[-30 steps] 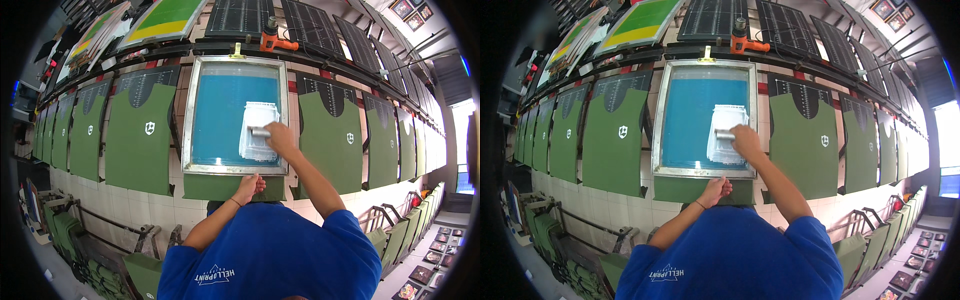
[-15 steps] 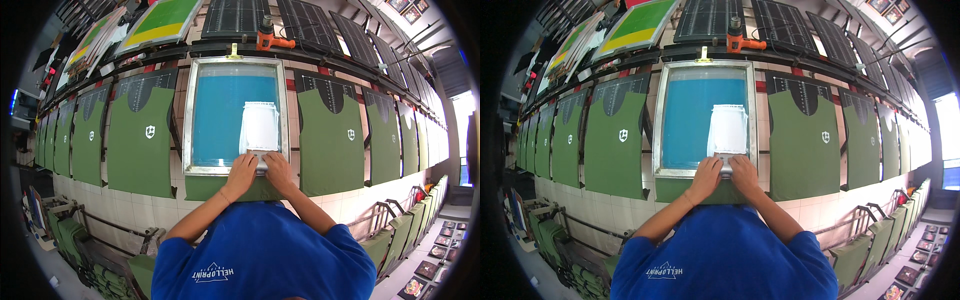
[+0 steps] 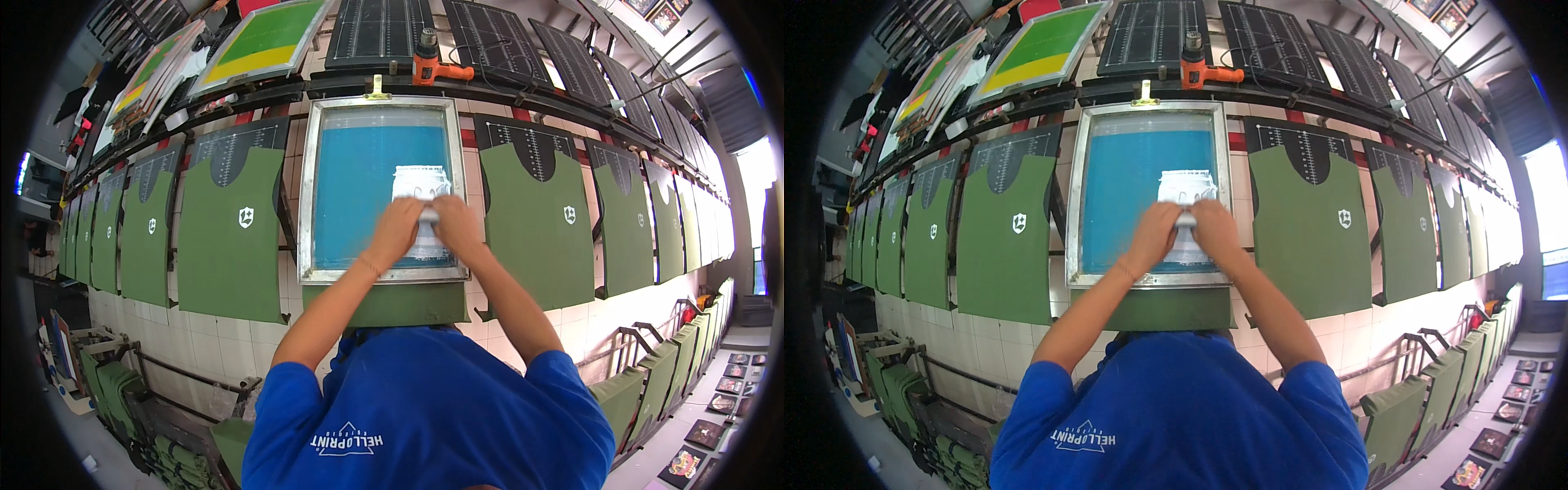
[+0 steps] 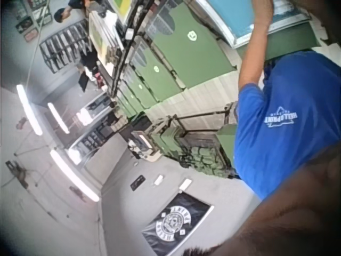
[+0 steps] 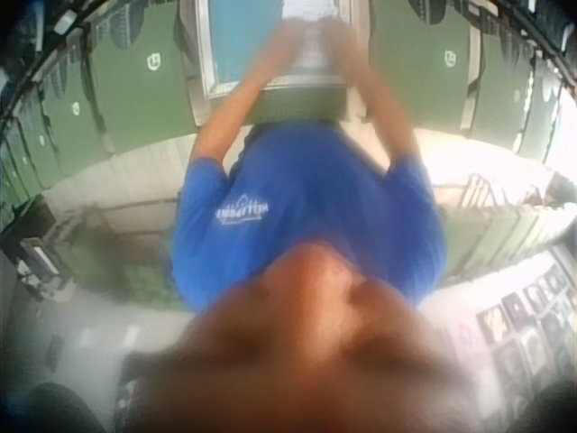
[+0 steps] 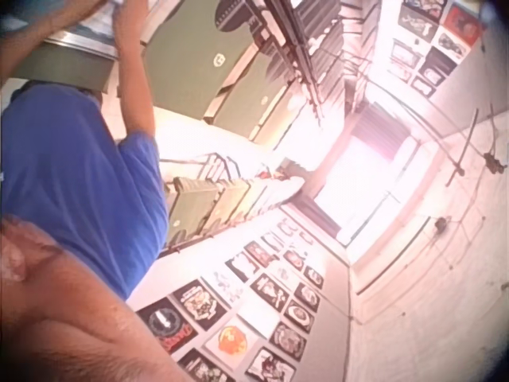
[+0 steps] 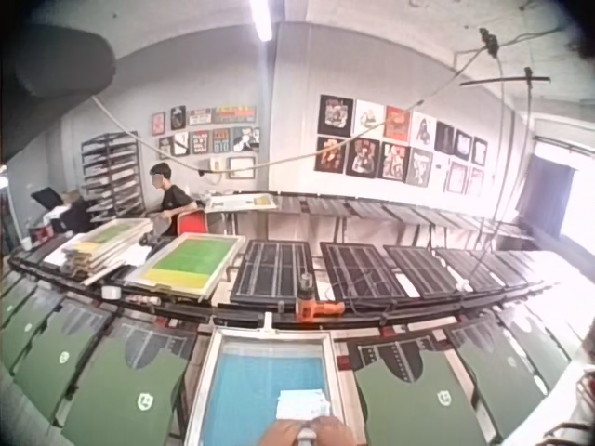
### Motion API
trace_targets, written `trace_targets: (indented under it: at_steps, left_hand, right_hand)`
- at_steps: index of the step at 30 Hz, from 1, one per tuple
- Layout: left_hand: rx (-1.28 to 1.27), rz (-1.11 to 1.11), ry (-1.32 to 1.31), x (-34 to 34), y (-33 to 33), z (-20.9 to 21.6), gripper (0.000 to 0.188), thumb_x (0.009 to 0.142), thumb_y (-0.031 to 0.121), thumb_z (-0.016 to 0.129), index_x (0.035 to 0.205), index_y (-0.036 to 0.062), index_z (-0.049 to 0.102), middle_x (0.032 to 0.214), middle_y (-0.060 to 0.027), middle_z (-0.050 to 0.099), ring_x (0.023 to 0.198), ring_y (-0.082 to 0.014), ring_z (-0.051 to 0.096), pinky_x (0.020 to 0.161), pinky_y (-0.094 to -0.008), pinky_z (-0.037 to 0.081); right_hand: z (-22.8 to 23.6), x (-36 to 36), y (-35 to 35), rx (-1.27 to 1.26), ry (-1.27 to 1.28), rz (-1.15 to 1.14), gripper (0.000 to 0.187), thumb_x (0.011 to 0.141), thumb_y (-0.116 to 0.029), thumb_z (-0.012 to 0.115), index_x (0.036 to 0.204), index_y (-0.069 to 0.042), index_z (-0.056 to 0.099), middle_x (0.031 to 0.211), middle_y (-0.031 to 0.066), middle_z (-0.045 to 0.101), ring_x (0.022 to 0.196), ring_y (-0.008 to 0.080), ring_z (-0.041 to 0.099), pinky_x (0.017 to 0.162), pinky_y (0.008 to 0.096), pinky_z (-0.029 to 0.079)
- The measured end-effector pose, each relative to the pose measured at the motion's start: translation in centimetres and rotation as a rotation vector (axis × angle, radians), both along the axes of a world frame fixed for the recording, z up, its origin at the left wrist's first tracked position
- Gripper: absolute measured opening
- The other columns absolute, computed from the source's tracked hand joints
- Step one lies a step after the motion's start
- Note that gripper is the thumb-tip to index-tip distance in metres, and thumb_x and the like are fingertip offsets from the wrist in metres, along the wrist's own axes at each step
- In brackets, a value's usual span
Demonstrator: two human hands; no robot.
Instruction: The person uses a squeegee to spread white ink across a screen printing frame positioned over a green garment. They repeatedly pull the ink across the mesh to coat the surface evenly.
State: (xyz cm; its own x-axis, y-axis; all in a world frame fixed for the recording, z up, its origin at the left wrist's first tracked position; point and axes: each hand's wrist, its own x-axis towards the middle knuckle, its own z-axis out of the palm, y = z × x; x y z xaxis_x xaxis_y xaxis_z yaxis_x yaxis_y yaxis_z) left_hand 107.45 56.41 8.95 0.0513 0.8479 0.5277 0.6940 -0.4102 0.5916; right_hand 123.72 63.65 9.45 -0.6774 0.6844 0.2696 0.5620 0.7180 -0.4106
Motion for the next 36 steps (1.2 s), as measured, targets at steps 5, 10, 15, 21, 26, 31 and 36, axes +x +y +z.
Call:
trace_targets:
  at_steps: [5,10,15,21,26,31,36]
  left_hand:
    - [-0.208,-0.037,-0.006,2.9,-8.7,-2.1,0.045,0.068,-0.008,0.061,0.113,-0.0038,0.057,0.109,-0.0203,0.056,0.102,-0.0401,0.053,0.093,-0.0464,0.044]
    - [-0.209,-0.01,-0.028,3.5,-10.4,-3.8,0.048,0.067,-0.01,0.059,0.114,-0.0038,0.056,0.111,-0.02,0.056,0.106,-0.0403,0.053,0.096,-0.0461,0.044]
    - [-0.078,-0.028,-0.039,0.4,-1.6,-4.1,0.036,0.071,-0.01,0.056,0.107,-0.0028,0.058,0.097,-0.0178,0.055,0.095,-0.0385,0.053,0.086,-0.045,0.045]
    - [-0.123,0.025,-0.038,-2.5,6.0,-3.3,0.032,0.073,-0.009,0.06,0.103,0.0012,0.059,0.101,-0.0171,0.058,0.096,-0.0383,0.053,0.087,-0.0451,0.045]
    - [-0.148,0.019,-0.023,-1.8,3.0,-1.9,0.035,0.073,-0.009,0.062,0.106,0.0009,0.059,0.101,-0.0167,0.058,0.097,-0.0387,0.053,0.087,-0.0455,0.045]
    - [-0.158,0.008,0.023,1.4,-6.0,-2.8,0.044,0.07,-0.007,0.064,0.113,0.0001,0.058,0.11,-0.0193,0.058,0.104,-0.0391,0.054,0.093,-0.0447,0.045]
    - [-0.237,0.037,0.143,3.8,-11.7,-4.8,0.048,0.071,-0.002,0.069,0.117,0.0023,0.058,0.117,-0.0151,0.055,0.109,-0.0357,0.052,0.096,-0.0452,0.044]
  right_hand:
    - [-0.6,3.3,-8.7,-0.141,-0.019,-0.009,0.037,0.067,0.004,0.066,0.103,-0.004,0.067,0.103,0.0118,0.065,0.102,0.0317,0.061,0.088,0.0402,0.052]
    - [-2.2,3.1,-10.8,-0.232,-0.046,-0.085,0.044,0.063,0.008,0.067,0.105,-0.004,0.067,0.109,0.0114,0.065,0.106,0.032,0.06,0.093,0.0418,0.05]
    - [-4.2,0.2,-2.5,-0.049,-0.02,-0.092,0.036,0.068,0.006,0.064,0.102,-0.005,0.069,0.102,0.0109,0.066,0.102,0.0298,0.062,0.086,0.0407,0.052]
    - [-2.1,-3.4,6.7,-0.053,-0.154,-0.068,0.022,0.074,0.001,0.064,0.092,-0.007,0.074,0.096,0.0135,0.068,0.093,0.0335,0.065,0.083,0.0438,0.053]
    - [-1.4,-2.4,3.5,-0.057,-0.122,-0.073,0.025,0.075,0.003,0.063,0.096,-0.007,0.073,0.099,0.0128,0.068,0.099,0.0328,0.064,0.085,0.0429,0.053]
    - [-1.9,1.8,-5.8,-0.069,-0.033,0.005,0.036,0.072,0.003,0.062,0.106,-0.006,0.067,0.104,0.0099,0.064,0.101,0.0309,0.061,0.084,0.0419,0.052]
    - [-3.5,4.5,-11.6,-0.11,-0.047,0.031,0.045,0.071,0.001,0.064,0.116,-0.002,0.062,0.114,0.0122,0.06,0.109,0.0321,0.056,0.093,0.0418,0.049]
